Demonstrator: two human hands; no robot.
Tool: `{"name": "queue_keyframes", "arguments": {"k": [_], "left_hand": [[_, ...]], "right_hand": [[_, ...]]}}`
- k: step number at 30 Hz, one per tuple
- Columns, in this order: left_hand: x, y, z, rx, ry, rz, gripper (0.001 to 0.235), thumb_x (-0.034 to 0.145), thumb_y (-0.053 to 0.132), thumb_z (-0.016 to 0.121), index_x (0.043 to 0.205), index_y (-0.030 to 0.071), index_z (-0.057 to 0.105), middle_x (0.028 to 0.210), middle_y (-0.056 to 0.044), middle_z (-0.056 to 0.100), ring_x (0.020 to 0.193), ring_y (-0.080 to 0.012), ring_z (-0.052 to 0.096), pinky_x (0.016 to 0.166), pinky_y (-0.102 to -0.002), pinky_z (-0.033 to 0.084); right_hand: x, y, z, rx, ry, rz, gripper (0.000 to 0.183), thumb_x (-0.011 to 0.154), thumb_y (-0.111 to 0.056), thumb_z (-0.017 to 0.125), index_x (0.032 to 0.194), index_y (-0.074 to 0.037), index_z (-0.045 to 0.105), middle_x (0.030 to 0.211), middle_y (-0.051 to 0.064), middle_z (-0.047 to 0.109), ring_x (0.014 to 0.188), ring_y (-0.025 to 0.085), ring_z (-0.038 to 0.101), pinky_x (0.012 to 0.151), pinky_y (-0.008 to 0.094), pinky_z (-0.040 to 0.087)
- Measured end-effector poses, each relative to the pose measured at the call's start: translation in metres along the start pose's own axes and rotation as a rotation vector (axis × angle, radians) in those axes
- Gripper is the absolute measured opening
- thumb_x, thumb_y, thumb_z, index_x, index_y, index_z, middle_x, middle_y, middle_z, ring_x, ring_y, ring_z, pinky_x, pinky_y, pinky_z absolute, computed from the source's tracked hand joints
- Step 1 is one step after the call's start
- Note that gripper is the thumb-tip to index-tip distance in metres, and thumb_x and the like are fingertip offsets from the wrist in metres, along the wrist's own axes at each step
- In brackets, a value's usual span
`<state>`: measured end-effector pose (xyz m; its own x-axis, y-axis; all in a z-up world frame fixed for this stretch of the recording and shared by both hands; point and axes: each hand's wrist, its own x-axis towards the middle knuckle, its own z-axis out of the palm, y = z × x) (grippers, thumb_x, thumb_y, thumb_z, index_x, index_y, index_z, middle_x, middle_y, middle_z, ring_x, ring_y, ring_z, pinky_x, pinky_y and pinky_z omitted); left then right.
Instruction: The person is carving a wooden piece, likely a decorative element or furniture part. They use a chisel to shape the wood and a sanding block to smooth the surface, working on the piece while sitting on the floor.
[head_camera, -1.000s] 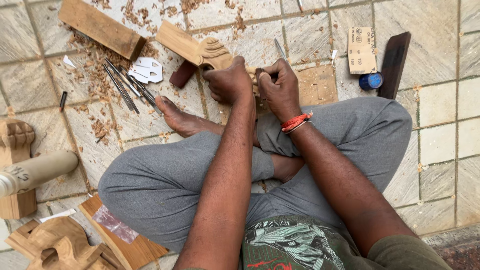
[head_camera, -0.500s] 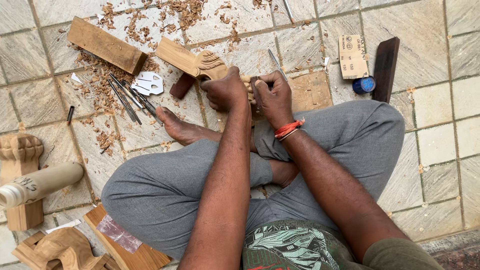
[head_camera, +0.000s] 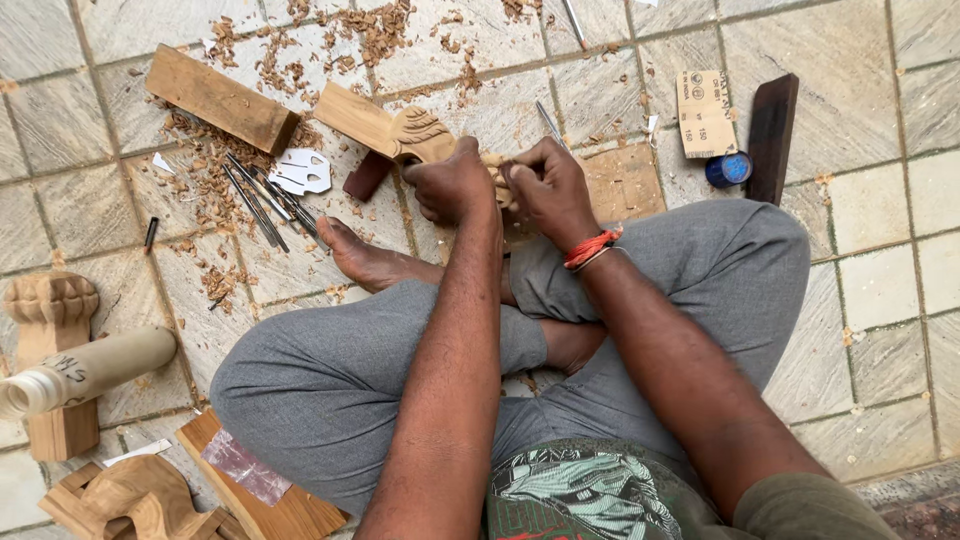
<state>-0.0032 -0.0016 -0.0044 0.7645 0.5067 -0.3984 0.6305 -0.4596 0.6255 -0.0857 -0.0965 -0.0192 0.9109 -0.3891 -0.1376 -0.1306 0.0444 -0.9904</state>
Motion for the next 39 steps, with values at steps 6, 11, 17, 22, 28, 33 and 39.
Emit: {"name": "queue_keyframes", "arguments": {"k": [6, 11, 17, 22, 28, 33, 39], "left_hand": [[0.003, 0.0, 0.004, 0.0, 0.026, 0.044, 0.075, 0.07, 0.036, 0.085, 0.12, -0.007, 0.05, 0.103, -0.021, 0.071, 0.1, -0.0364, 0.07, 0.099, -0.051, 0.049], [0.005, -0.008, 0.005, 0.012, 0.01, 0.003, 0.075, 0.072, 0.037, 0.085, 0.121, -0.008, 0.051, 0.106, -0.022, 0.07, 0.102, -0.0377, 0.069, 0.101, -0.051, 0.049], [0.001, 0.001, 0.0, 0.031, 0.012, 0.019, 0.078, 0.072, 0.035, 0.086, 0.123, -0.009, 0.048, 0.104, -0.021, 0.069, 0.106, -0.0362, 0.066, 0.102, -0.054, 0.044], [0.001, -0.004, 0.001, -0.015, -0.035, -0.005, 0.074, 0.072, 0.035, 0.083, 0.124, -0.007, 0.05, 0.105, -0.02, 0.07, 0.106, -0.0355, 0.069, 0.105, -0.052, 0.045], [0.005, -0.007, 0.008, 0.02, 0.051, 0.095, 0.078, 0.07, 0.035, 0.086, 0.119, -0.011, 0.047, 0.098, -0.022, 0.068, 0.101, -0.0384, 0.067, 0.099, -0.055, 0.044], [0.009, -0.018, 0.018, -0.017, 0.064, 0.109, 0.072, 0.071, 0.035, 0.083, 0.118, -0.009, 0.051, 0.098, -0.022, 0.07, 0.098, -0.0397, 0.07, 0.1, -0.053, 0.047], [0.004, -0.016, 0.013, -0.008, 0.083, 0.076, 0.076, 0.07, 0.037, 0.084, 0.118, -0.011, 0.05, 0.102, -0.025, 0.067, 0.098, -0.0415, 0.067, 0.094, -0.055, 0.049]], "right_hand": [[-0.006, 0.006, 0.016, 0.109, 0.094, 0.035, 0.008, 0.101, -0.005, 0.061, 0.103, -0.001, 0.054, 0.094, 0.006, 0.067, 0.078, 0.007, 0.07, 0.062, 0.024, 0.063], [-0.004, 0.001, 0.001, -0.109, -0.034, -0.036, 0.008, 0.102, -0.004, 0.061, 0.098, -0.002, 0.054, 0.088, 0.006, 0.063, 0.071, 0.007, 0.066, 0.058, 0.026, 0.059], [0.003, -0.01, -0.01, -0.179, -0.143, -0.036, 0.01, 0.099, -0.005, 0.062, 0.094, -0.002, 0.054, 0.086, 0.005, 0.062, 0.067, 0.006, 0.066, 0.057, 0.025, 0.058], [-0.011, -0.004, 0.01, 0.058, 0.085, 0.064, 0.009, 0.098, -0.008, 0.064, 0.095, -0.004, 0.056, 0.084, 0.001, 0.065, 0.07, 0.004, 0.066, 0.056, 0.024, 0.06], [-0.016, -0.007, 0.03, -0.237, 0.296, -0.112, 0.013, 0.097, -0.006, 0.07, 0.091, -0.002, 0.059, 0.082, 0.004, 0.065, 0.067, 0.007, 0.06, 0.058, 0.025, 0.051], [-0.017, 0.007, 0.036, -0.193, 0.353, -0.062, 0.013, 0.096, -0.008, 0.069, 0.091, -0.004, 0.058, 0.082, 0.003, 0.065, 0.068, 0.006, 0.059, 0.06, 0.026, 0.052], [-0.002, -0.003, 0.005, -0.449, 0.03, -0.1, 0.01, 0.095, -0.003, 0.064, 0.089, -0.002, 0.057, 0.084, 0.009, 0.063, 0.068, 0.011, 0.06, 0.061, 0.029, 0.052]]}}
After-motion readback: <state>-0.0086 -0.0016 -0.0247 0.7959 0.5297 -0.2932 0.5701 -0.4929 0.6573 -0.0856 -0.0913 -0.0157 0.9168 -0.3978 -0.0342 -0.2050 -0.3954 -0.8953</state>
